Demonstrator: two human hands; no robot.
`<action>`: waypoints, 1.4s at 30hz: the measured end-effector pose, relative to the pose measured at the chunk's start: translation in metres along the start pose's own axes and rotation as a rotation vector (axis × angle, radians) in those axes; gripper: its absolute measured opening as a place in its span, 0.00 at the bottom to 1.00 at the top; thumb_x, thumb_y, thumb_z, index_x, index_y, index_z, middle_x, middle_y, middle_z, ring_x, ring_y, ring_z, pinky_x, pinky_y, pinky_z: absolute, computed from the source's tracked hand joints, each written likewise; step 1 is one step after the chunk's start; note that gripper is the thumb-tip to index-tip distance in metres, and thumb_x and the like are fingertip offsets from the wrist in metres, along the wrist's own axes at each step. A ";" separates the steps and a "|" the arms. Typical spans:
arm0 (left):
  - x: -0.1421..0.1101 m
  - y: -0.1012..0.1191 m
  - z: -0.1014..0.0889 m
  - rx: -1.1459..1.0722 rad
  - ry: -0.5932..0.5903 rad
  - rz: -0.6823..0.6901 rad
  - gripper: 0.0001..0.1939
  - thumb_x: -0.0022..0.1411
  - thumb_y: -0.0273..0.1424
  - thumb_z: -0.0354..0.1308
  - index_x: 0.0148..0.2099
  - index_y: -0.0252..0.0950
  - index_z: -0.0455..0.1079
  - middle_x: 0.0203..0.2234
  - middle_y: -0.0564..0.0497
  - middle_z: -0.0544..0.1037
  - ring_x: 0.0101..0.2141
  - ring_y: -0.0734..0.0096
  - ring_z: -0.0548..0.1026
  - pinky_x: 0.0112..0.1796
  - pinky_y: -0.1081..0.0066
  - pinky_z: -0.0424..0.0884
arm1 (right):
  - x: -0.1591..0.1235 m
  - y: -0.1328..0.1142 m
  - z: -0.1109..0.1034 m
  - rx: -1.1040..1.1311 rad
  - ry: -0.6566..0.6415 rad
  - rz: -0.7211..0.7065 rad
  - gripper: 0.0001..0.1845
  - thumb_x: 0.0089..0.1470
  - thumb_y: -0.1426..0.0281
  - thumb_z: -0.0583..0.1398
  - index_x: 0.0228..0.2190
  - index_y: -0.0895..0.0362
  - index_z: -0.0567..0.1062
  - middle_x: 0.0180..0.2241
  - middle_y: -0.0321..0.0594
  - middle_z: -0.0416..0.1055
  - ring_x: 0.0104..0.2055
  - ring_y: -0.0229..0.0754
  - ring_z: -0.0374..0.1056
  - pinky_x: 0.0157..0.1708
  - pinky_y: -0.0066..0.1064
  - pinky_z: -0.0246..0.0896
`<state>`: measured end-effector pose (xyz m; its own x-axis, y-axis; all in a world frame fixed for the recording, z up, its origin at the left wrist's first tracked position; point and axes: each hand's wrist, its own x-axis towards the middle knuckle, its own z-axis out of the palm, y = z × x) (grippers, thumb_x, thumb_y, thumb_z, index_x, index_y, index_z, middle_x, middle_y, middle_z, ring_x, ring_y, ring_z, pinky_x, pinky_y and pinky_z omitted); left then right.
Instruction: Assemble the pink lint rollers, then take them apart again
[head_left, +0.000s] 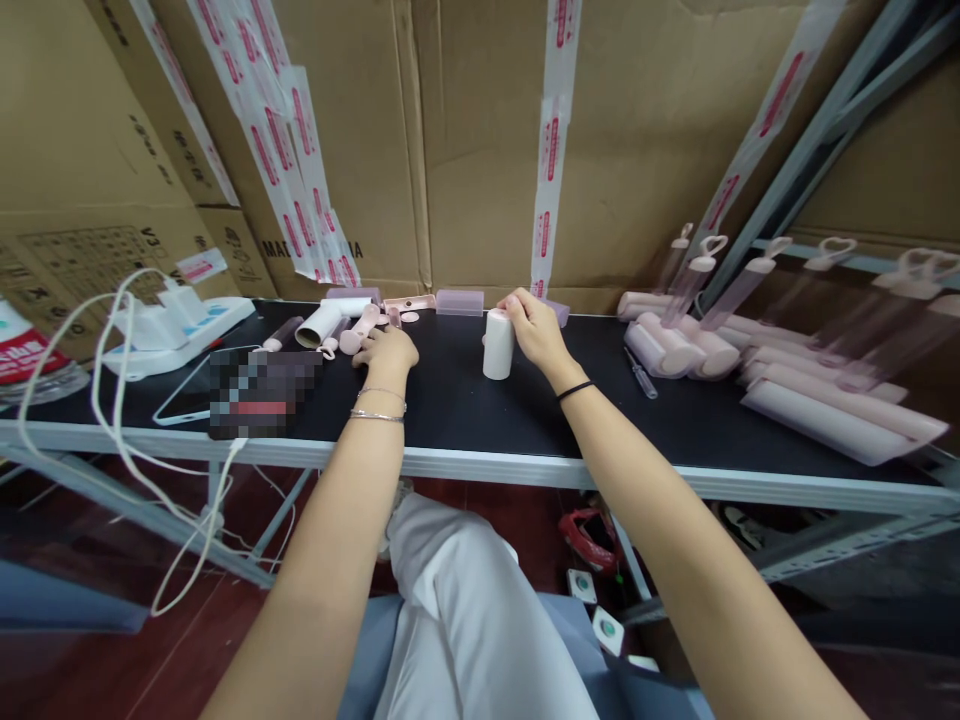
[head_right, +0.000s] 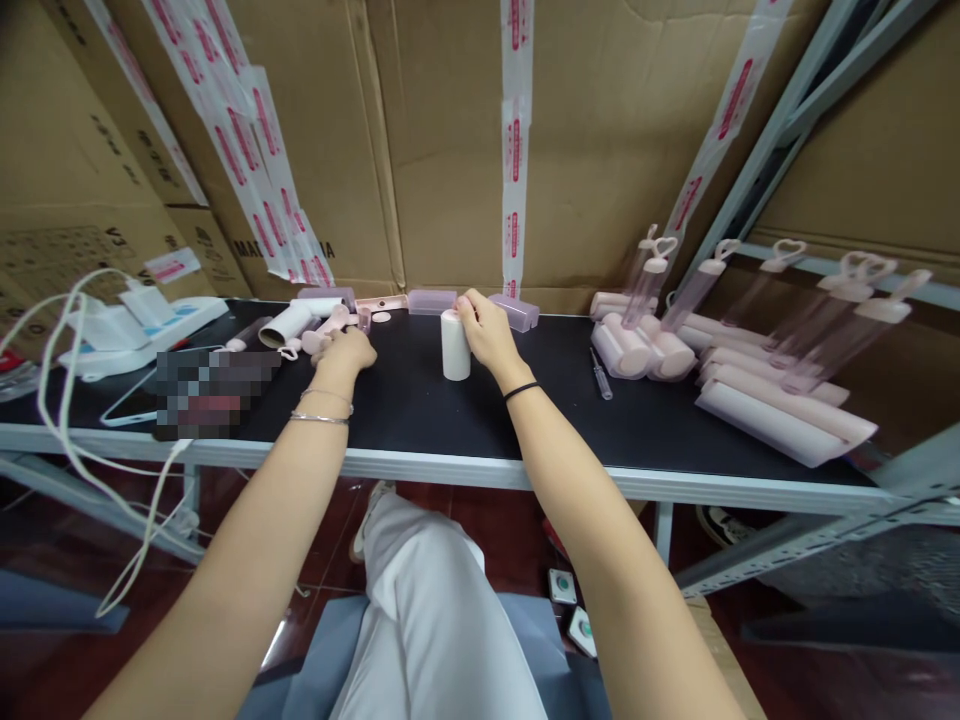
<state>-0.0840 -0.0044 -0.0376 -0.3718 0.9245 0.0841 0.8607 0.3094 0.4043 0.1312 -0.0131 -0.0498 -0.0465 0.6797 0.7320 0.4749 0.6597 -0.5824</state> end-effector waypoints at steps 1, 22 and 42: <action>0.001 -0.001 0.000 0.007 0.001 0.034 0.34 0.50 0.21 0.59 0.61 0.28 0.61 0.61 0.21 0.59 0.61 0.30 0.59 0.51 0.36 0.62 | 0.000 0.000 0.000 0.004 -0.001 0.002 0.22 0.62 0.52 0.47 0.27 0.52 0.68 0.30 0.38 0.72 0.33 0.42 0.65 0.37 0.34 0.58; -0.002 0.021 0.034 -0.347 -0.248 0.550 0.23 0.54 0.23 0.56 0.54 0.32 0.65 0.34 0.45 0.80 0.32 0.64 0.78 0.39 0.66 0.72 | -0.002 0.010 0.001 -0.035 -0.014 0.058 0.29 0.48 0.60 0.63 0.51 0.53 0.64 0.48 0.47 0.72 0.47 0.51 0.69 0.50 0.45 0.61; -0.004 0.023 0.034 -0.450 -0.229 0.587 0.26 0.51 0.15 0.52 0.54 0.32 0.63 0.44 0.40 0.78 0.39 0.64 0.78 0.42 0.64 0.72 | -0.003 0.009 0.007 0.024 -0.015 -0.018 0.30 0.49 0.61 0.63 0.53 0.53 0.63 0.55 0.48 0.68 0.52 0.50 0.67 0.53 0.42 0.62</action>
<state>-0.0510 0.0071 -0.0599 0.2254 0.9471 0.2287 0.6522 -0.3210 0.6867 0.1295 -0.0068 -0.0598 -0.0679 0.6723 0.7371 0.4523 0.6793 -0.5780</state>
